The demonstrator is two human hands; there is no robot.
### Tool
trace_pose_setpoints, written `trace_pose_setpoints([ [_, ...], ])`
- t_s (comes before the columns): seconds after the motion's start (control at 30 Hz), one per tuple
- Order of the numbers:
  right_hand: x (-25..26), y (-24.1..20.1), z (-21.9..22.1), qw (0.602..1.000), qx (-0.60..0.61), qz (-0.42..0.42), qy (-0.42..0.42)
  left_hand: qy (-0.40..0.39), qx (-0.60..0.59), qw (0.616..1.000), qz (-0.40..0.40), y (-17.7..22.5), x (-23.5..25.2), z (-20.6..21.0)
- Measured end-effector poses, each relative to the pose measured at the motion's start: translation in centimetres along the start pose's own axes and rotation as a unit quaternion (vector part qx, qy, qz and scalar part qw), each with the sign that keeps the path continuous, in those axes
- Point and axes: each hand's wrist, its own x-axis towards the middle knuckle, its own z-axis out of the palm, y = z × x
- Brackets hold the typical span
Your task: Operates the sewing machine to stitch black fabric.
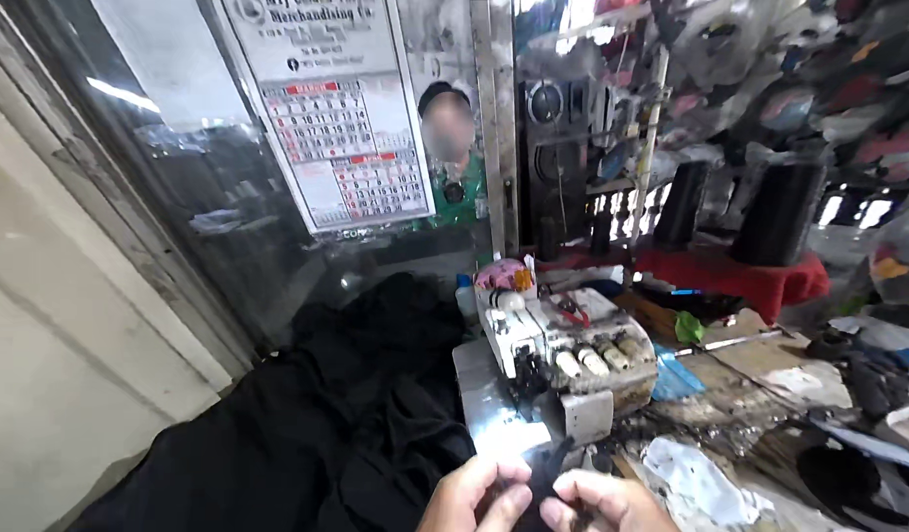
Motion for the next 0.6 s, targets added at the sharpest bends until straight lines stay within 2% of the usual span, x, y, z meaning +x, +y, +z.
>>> trace_pose_setpoints([
  [0.2, -1.1, 0.5, 0.0, 0.998, 0.027, 0.024, 0.052, 0.005, -0.020, 1.000, 0.015, -0.5, -0.6, 1.0],
  [0.4, -1.4, 0.9, -0.6, 0.998, 0.050, 0.018, 0.027, -0.014, -0.033, 0.999, 0.019, -0.1, -0.1, 1.2],
  [0.5, -1.5, 1.3, -0.7, 0.998, 0.054, -0.012, 0.011, -0.011, -0.039, 0.999, 0.029, -0.2, 0.2, 1.5],
  [0.6, -1.8, 0.9, -1.0, 1.000, 0.029, 0.002, 0.000, 0.006, -0.045, 0.999, -0.001, 0.0, 0.1, 1.9],
])
